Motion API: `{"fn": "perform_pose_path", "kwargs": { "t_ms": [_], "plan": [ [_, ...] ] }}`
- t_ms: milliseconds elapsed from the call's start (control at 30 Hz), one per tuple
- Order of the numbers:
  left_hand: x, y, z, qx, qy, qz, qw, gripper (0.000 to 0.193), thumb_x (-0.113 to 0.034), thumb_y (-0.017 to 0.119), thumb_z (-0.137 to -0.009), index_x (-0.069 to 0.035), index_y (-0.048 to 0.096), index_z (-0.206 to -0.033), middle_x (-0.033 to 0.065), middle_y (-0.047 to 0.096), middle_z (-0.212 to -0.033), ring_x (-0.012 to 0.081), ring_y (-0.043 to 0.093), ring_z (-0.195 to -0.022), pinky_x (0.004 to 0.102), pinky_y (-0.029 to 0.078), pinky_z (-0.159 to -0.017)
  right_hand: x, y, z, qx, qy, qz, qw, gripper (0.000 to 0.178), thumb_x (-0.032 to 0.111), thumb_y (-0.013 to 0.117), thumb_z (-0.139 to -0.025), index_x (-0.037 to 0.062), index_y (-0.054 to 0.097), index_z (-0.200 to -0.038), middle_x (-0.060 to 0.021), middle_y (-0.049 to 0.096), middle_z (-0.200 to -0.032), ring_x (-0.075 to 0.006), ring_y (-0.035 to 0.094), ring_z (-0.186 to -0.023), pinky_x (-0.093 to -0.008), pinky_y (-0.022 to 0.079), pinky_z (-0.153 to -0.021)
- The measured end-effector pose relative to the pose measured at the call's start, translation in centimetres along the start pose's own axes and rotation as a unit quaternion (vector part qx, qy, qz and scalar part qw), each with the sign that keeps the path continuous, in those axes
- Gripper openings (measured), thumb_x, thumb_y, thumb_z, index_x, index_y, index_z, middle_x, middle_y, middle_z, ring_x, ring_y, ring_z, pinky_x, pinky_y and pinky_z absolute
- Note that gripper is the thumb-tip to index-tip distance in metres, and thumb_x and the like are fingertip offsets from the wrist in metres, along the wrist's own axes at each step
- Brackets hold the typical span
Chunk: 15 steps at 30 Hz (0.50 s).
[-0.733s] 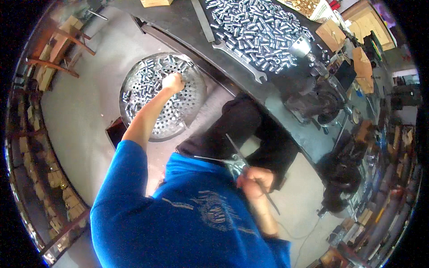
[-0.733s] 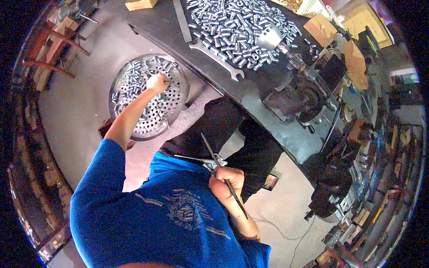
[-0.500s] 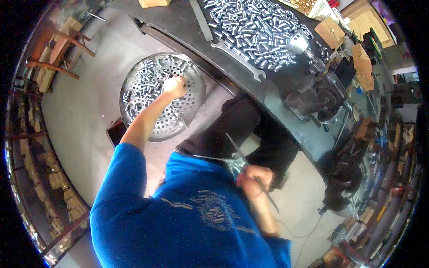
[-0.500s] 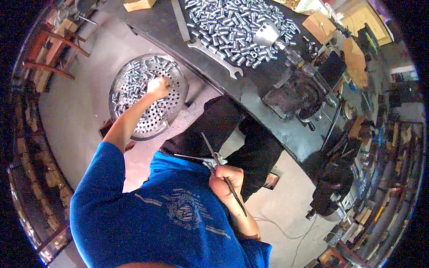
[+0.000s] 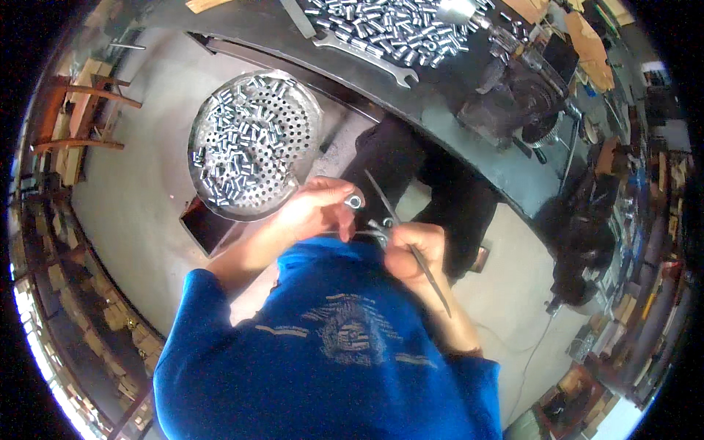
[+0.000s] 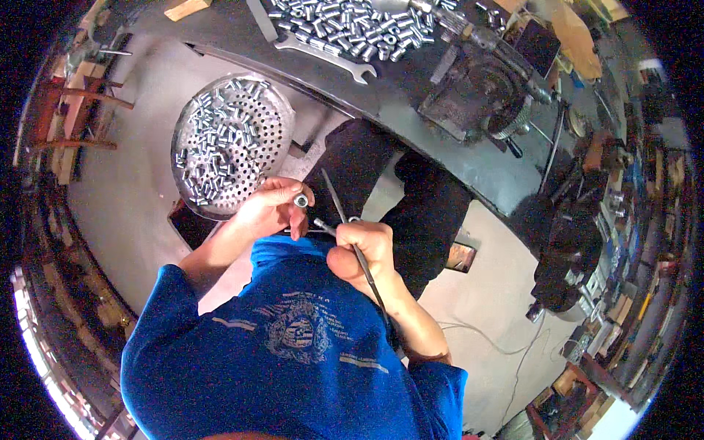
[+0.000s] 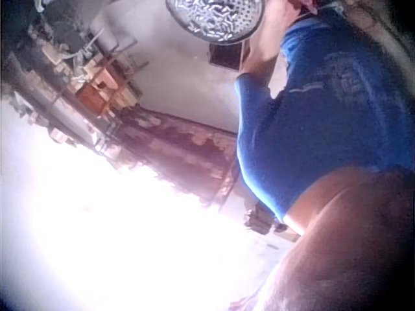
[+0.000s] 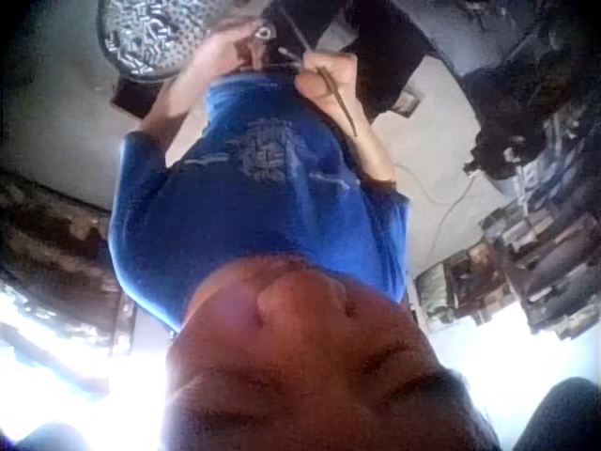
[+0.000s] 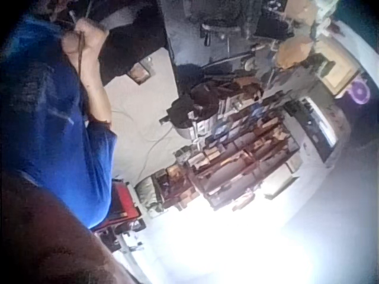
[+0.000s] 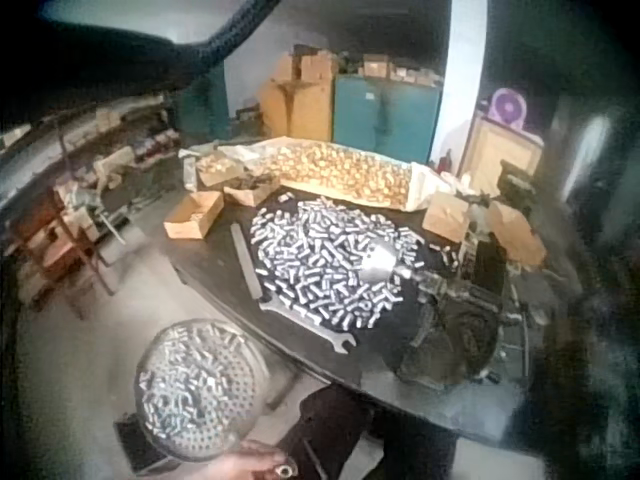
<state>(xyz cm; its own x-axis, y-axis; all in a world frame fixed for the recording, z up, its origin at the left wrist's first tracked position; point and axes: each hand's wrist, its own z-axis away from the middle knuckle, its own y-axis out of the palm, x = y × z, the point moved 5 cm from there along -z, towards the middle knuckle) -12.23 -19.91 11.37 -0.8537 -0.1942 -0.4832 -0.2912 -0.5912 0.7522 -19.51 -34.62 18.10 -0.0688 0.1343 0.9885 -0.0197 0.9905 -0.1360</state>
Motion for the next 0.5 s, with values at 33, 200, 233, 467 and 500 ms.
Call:
{"fn": "perform_pose_path", "kwargs": {
  "t_ms": [33,200,233,467,500],
  "plan": [
    [0.3,0.3,0.0,0.007,0.004,0.001,1.0,0.032,-0.025,0.05,-0.089,0.006,0.056,-0.089,0.0116,0.057,-0.057,0.0259,0.059,-0.049,0.0359,0.049,-0.048,0.0,0.0,0.0,0.004,-0.003,0.002,1.0,0.045,0.027,0.063,-0.073,0.0044,0.029,-0.053,-0.006,0.026,-0.049,-0.0195,0.029,-0.043,-0.0325,0.022,-0.042],
    [-0.3,1.0,0.4,-0.027,0.035,-0.064,0.997,0.031,-0.024,0.052,-0.088,0.006,0.058,-0.086,0.0106,0.055,-0.055,0.0241,0.057,-0.047,0.0338,0.049,-0.044,0.1,-0.1,-0.2,-0.005,-0.033,0.002,0.999,0.059,0.053,0.058,-0.077,0.0056,0.031,-0.054,-0.0054,0.029,-0.049,-0.0209,0.031,-0.043,-0.0325,0.023,-0.042],
    [-0.5,1.0,0.5,-0.04,0.044,-0.086,0.994,0.03,-0.024,0.053,-0.088,0.006,0.058,-0.086,0.0103,0.055,-0.055,0.0236,0.058,-0.047,0.0333,0.048,-0.043,0.4,-0.1,-0.3,-0.009,-0.037,0.004,0.999,0.06,0.055,0.057,-0.077,0.0058,0.031,-0.054,-0.0052,0.029,-0.049,-0.0211,0.031,-0.043,-0.0324,0.024,-0.042],
    [-1.7,2.9,1.2,-0.036,0.11,-0.299,0.947,0.02,-0.015,0.059,-0.085,0.005,0.061,-0.083,0.0088,0.06,-0.062,0.0167,0.059,-0.051,0.0272,0.049,-0.048,-0.3,1.0,-0.1,-0.014,-0.101,0.086,0.991,0.052,0.046,0.06,-0.077,0.0072,0.035,-0.054,-0.008,0.035,-0.047,-0.0279,0.041,-0.042,-0.0362,0.029,-0.04],
    [-1.7,3.1,1.2,-0.035,0.102,-0.312,0.944,0.019,-0.013,0.06,-0.084,0.005,0.061,-0.084,0.0088,0.06,-0.064,0.0166,0.06,-0.053,0.0268,0.049,-0.049,-0.3,1.0,-0.1,-0.018,-0.109,0.092,0.99,0.052,0.046,0.06,-0.077,0.0075,0.034,-0.054,-0.0083,0.035,-0.047,-0.0286,0.041,-0.042,-0.0365,0.029,-0.04]
  ]
}}
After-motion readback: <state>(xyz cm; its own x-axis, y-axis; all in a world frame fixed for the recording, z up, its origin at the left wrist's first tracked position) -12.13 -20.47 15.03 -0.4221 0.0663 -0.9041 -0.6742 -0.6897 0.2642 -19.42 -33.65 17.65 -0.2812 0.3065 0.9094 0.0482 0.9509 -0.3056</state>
